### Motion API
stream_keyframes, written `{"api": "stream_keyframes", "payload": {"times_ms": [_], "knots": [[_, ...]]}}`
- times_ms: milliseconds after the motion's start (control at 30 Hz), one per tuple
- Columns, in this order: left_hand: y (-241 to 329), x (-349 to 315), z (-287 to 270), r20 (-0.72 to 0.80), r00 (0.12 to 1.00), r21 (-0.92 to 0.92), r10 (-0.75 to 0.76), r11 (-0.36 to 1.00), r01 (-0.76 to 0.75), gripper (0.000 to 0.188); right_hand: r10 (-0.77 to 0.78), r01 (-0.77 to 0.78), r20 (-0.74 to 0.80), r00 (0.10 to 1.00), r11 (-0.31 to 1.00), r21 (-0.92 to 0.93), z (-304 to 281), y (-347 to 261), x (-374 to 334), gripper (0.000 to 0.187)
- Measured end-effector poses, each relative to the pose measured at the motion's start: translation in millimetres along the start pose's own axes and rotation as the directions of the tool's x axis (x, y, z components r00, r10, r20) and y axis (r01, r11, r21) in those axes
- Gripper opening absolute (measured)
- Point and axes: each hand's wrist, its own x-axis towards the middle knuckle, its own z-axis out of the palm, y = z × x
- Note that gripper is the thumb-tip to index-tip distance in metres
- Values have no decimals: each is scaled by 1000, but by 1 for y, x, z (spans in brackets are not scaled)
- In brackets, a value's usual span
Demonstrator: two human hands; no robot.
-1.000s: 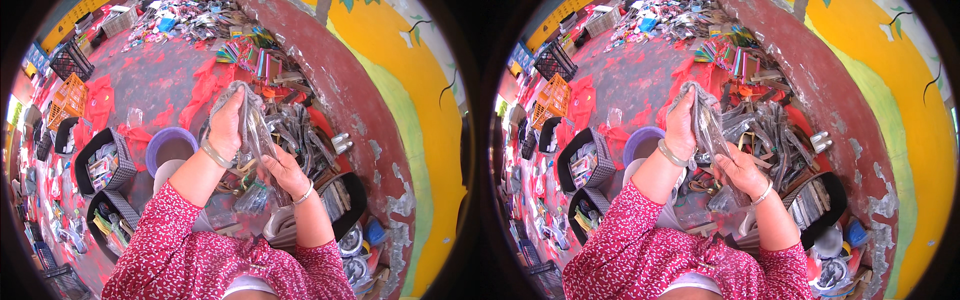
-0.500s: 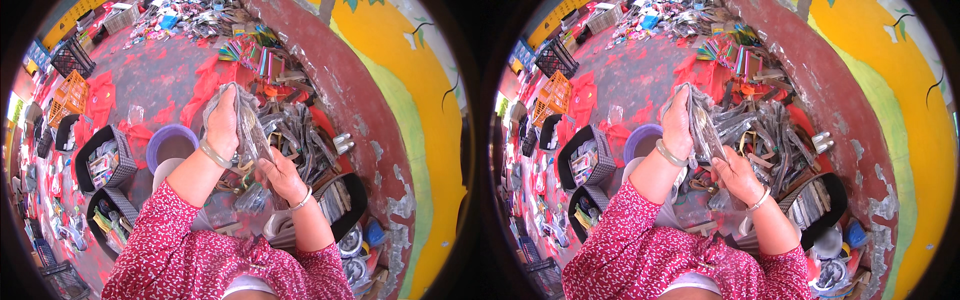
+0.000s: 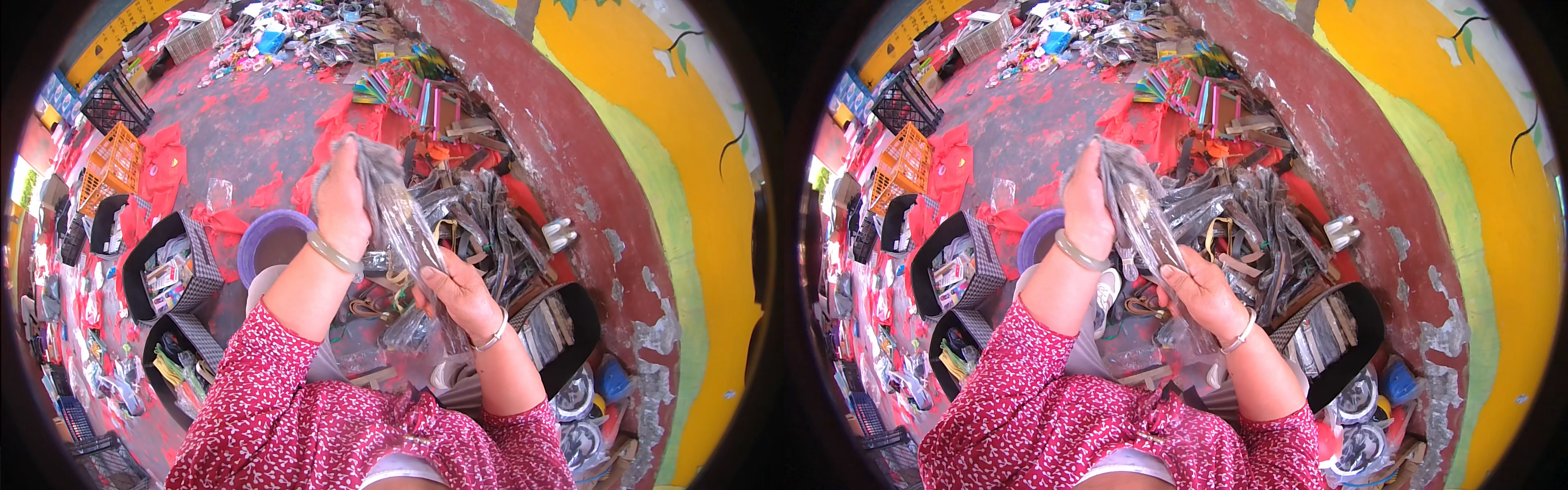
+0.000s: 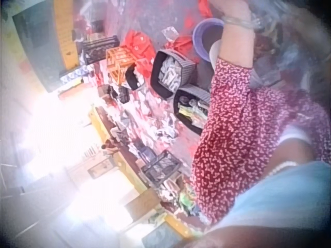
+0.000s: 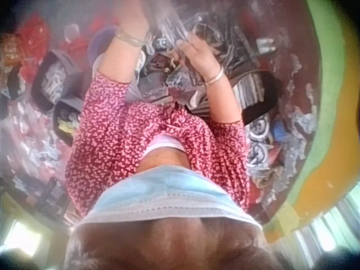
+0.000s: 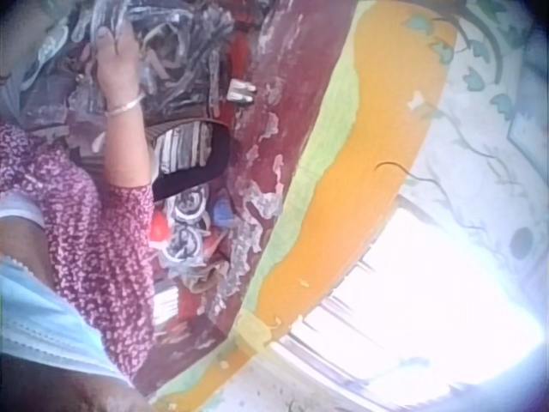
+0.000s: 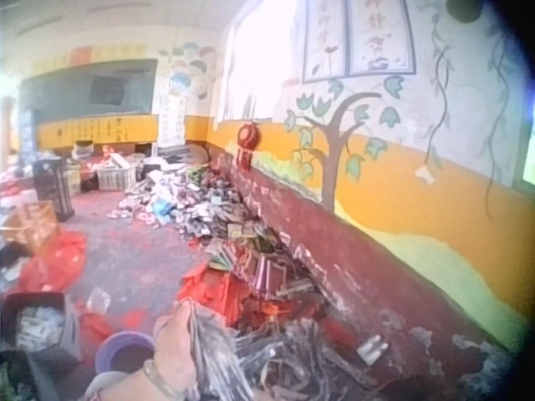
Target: The person picks up plastic-wrapped straps from a pile on the floor, wipes them with a cloth dipped in a bucket of liquid, and places them into a black bin.
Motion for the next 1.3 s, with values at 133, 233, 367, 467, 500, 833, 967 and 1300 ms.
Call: {"api": "stream_keyframes", "payload": {"times_ms": [133,233,367,467,500,833,967,1300], "knots": [[49,48,-39,-208,961,-119,184,970,-211,34,-54,49,-81,995,997,-65,-15,-4,-12,20],[47,45,-34,52,998,-220,28,975,-16,33,-167,139,-205,964,980,-142,-20,-1,-9,18],[7,11,-9,346,929,-111,-133,977,181,46,-279,203,-298,913,943,-264,-18,12,8,14],[-20,-2,-4,616,751,20,-235,959,284,63,-430,207,-271,861,783,-586,-17,27,19,10],[-26,-6,-2,578,788,53,-210,974,221,71,-416,226,-235,878,796,-562,-14,28,20,10],[-24,-17,4,154,965,6,-211,977,213,19,-408,202,-83,909,607,-769,-4,29,23,19],[-19,-18,10,114,990,48,-82,996,77,14,-401,208,-89,912,636,-743,0,26,23,19],[-8,-9,10,14,1000,115,-22,993,21,22,-378,185,-88,922,628,-756,3,29,18,19]]}}
